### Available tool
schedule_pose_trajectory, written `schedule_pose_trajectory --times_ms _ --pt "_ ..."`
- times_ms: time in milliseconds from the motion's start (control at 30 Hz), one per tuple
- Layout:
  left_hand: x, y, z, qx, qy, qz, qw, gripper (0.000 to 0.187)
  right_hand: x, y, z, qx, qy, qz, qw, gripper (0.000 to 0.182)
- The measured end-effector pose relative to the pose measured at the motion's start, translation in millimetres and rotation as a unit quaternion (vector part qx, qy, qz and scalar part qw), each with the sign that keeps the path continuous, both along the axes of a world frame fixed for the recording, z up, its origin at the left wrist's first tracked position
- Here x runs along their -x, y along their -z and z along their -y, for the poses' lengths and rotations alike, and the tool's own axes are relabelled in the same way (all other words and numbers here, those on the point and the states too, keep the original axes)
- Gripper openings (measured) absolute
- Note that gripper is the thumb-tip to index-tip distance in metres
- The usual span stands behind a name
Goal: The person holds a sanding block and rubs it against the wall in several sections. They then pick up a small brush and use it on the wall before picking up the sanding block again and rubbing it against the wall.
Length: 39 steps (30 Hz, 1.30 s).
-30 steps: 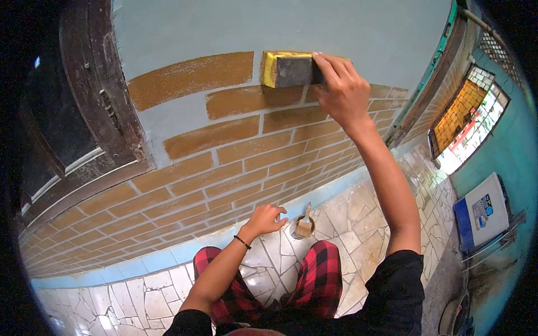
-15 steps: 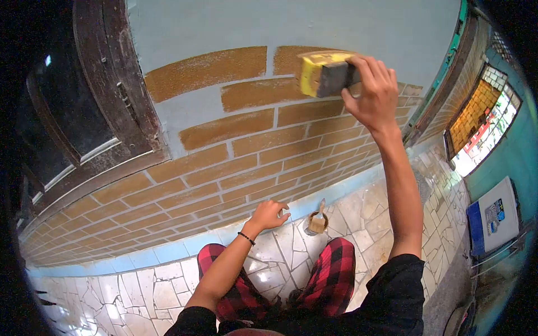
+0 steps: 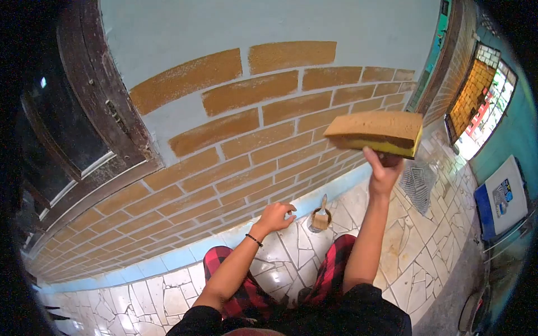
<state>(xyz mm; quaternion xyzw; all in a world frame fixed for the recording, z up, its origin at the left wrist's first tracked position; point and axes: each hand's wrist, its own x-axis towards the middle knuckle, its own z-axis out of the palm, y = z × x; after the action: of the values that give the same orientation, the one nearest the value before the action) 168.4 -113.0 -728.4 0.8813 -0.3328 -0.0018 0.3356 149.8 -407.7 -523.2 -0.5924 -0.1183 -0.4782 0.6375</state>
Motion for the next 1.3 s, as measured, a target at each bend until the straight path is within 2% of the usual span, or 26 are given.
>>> schedule_pose_trajectory --times_ms 67,100,200,300,400,433,633,733,767,900,1000,1267,1300 --pt "-2 11 7 0.025 0.008 0.044 0.999 0.021 -3 43 0 -0.136 -0.158 -0.059 0.976 0.057" --pt "-2 10 9 0.008 0.011 0.030 0.999 0.023 -5 67 1 -0.197 -0.226 -0.084 0.950 0.058" --pt "-1 8 10 0.035 0.008 0.025 0.999 0.017 -15 146 -9 -0.336 -0.365 -0.087 0.864 0.058" --pt "1 7 13 0.068 -0.023 0.025 0.997 0.012 -14 199 -31 -0.452 -0.453 -0.065 0.766 0.056" --pt "9 1 11 0.083 -0.066 0.027 0.994 0.015 -18 201 -44 -0.495 -0.467 -0.059 0.730 0.048" --pt "11 2 9 0.088 -0.071 0.054 0.992 0.025 -21 201 -43 -0.509 -0.469 -0.076 0.718 0.042" --pt "22 4 -5 0.032 -0.091 0.058 0.994 0.044 -35 185 -23 -0.469 -0.496 -0.096 0.724 0.042" --pt "22 9 -12 0.054 -0.075 0.098 0.991 0.039 -30 172 -20 -0.456 -0.503 -0.095 0.728 0.043" --pt "26 9 -14 0.080 -0.082 0.086 0.990 0.027 -26 165 -21 -0.455 -0.504 -0.098 0.728 0.043" --pt "29 12 -17 0.102 -0.096 0.086 0.986 0.009 -9 161 -21 -0.476 -0.499 -0.085 0.719 0.048" --pt "26 21 -16 0.132 -0.125 -0.034 0.983 0.007 -5 160 -13 -0.457 -0.509 -0.080 0.725 0.049" --pt "-20 7 -15 0.205 -0.060 0.018 0.977 0.015 -8 118 16 -0.399 -0.500 -0.066 0.766 0.050" --pt "-16 -11 -14 0.181 -0.109 0.027 0.977 0.018 -8 111 14 -0.392 -0.497 -0.061 0.772 0.049"
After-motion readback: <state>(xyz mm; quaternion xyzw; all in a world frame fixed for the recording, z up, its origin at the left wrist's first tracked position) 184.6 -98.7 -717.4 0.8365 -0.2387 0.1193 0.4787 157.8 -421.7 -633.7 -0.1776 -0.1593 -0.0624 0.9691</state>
